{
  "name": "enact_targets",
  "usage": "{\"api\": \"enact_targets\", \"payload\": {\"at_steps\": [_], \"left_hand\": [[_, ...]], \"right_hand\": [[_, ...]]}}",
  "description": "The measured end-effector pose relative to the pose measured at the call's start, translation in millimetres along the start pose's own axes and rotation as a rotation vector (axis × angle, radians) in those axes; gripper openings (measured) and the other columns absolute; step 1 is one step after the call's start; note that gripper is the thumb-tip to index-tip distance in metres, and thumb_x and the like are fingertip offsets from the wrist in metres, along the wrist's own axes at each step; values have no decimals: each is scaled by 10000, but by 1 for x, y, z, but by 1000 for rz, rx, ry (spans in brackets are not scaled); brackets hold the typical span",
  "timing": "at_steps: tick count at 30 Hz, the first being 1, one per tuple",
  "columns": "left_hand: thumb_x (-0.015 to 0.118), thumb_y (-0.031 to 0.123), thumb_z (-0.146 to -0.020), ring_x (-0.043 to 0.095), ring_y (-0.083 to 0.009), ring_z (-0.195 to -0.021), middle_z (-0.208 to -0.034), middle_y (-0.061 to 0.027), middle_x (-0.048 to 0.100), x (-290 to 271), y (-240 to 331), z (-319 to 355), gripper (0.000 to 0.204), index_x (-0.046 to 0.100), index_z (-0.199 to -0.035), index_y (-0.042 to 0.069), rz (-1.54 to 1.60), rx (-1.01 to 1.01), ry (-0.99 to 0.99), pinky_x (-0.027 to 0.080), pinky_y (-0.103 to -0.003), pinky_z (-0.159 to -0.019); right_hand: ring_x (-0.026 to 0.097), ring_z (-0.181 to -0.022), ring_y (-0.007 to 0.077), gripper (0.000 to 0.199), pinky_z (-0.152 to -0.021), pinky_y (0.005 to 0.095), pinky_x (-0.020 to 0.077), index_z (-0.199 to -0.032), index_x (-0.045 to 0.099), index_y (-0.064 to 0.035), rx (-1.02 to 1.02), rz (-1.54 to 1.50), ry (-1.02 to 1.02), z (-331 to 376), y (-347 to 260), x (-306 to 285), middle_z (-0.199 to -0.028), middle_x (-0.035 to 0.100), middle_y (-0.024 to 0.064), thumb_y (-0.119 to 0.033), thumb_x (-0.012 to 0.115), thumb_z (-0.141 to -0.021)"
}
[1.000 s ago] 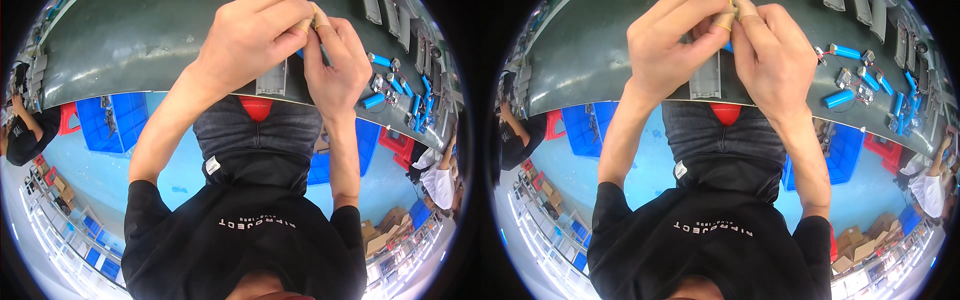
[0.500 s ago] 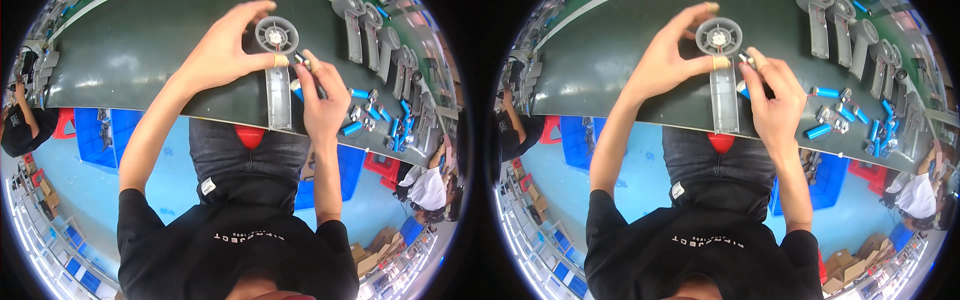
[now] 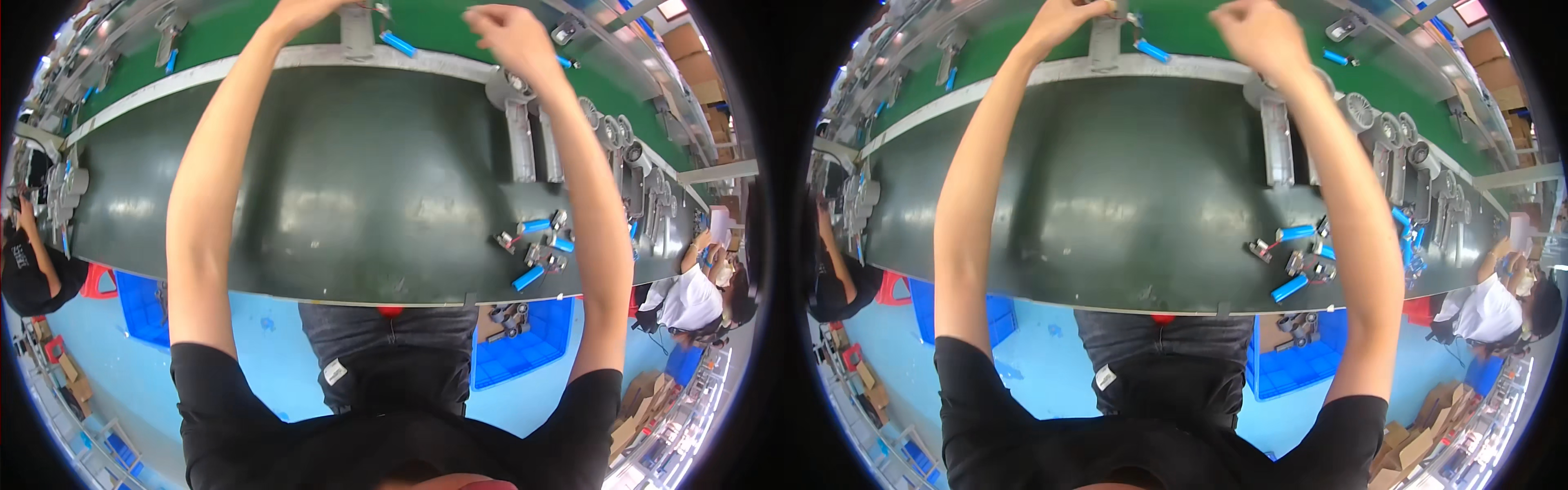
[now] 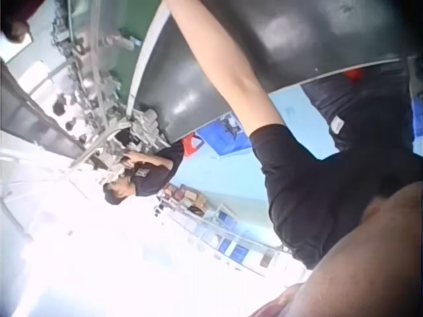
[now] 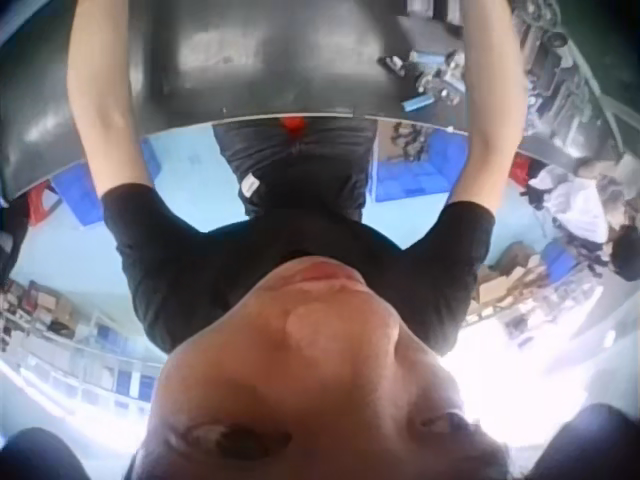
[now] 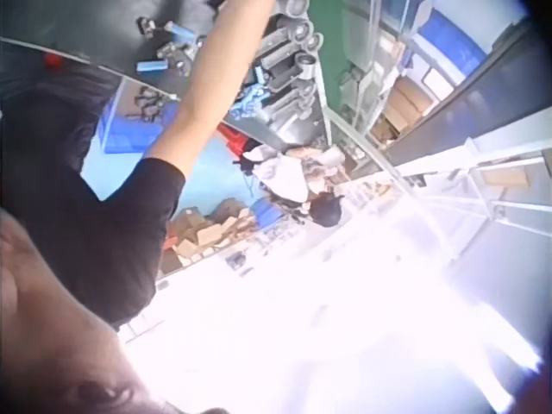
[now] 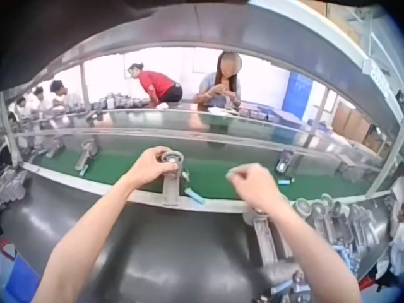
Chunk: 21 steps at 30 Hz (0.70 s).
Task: Assembling small portable fans by installing motors and wiring into plastic housings on a production line.
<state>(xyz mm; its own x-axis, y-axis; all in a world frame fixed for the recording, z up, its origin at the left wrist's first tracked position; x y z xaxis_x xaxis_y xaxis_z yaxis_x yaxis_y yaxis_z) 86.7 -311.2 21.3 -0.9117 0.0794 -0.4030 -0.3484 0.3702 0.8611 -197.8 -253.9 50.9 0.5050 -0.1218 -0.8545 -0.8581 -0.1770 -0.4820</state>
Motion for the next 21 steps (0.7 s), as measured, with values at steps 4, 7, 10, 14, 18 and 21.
{"api": "enact_targets", "payload": {"at_steps": [4,7,10,14,18,21], "left_hand": [[719,152,-779,633,-184,-974,-1065,-105,676,-19,-40,-45,475,605,-1191,-54,-39,-52,95,497,-312,-888],[709,151,-784,625,-206,-1040,-1124,-133,663,-35,-69,-53,504,584,-1225,-60,61,-91,117,491,-327,-915],[700,156,-788,614,-222,-1094,-1155,-165,651,-28,-53,-53,518,572,-1240,-62,-85,-21,241,488,-338,-931],[751,203,-779,609,-225,-1065,-1139,-142,653,-13,-11,-20,459,624,-1173,5,-536,219,518,472,-332,-920],[739,138,-772,590,-293,-1005,-1026,-118,645,22,16,50,238,662,-983,60,-467,456,496,452,-397,-910],[696,64,-771,584,-279,-972,-988,-88,640,40,7,102,133,651,-896,60,-489,469,387,452,-391,-858]], "right_hand": [[708,-896,308,495,-838,392,530,-1076,724,-47,252,425,147,-53,135,-71,-970,720,184,-475,598,-861],[690,-912,320,511,-853,416,530,-1027,735,-33,497,390,34,-67,199,-87,-973,713,210,-494,612,-844],[678,-844,277,509,-800,394,535,-990,744,-35,613,233,-107,-61,227,-70,-905,709,172,-511,623,-856],[649,-743,228,413,-653,349,525,-911,743,-22,421,183,-135,-74,257,-69,-794,683,102,-424,681,-841],[646,-733,143,125,-628,267,563,-877,650,-40,575,-541,127,-89,270,-71,-864,652,71,-158,619,-851],[668,-798,186,235,-629,265,549,-1021,598,-46,767,-848,205,-111,277,-42,-922,636,80,-247,529,-921]]}}
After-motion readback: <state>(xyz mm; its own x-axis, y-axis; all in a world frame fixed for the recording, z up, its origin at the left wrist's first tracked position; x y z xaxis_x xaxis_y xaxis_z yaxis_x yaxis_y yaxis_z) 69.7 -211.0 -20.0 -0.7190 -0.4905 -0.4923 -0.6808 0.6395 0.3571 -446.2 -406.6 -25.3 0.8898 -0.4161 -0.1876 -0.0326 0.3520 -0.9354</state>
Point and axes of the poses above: each hand's wrist, its own z-axis away from the middle knuckle, its own x-axis out of the palm, y = z × x, the point moved 2 cm from there along -z, towards the middle knuckle
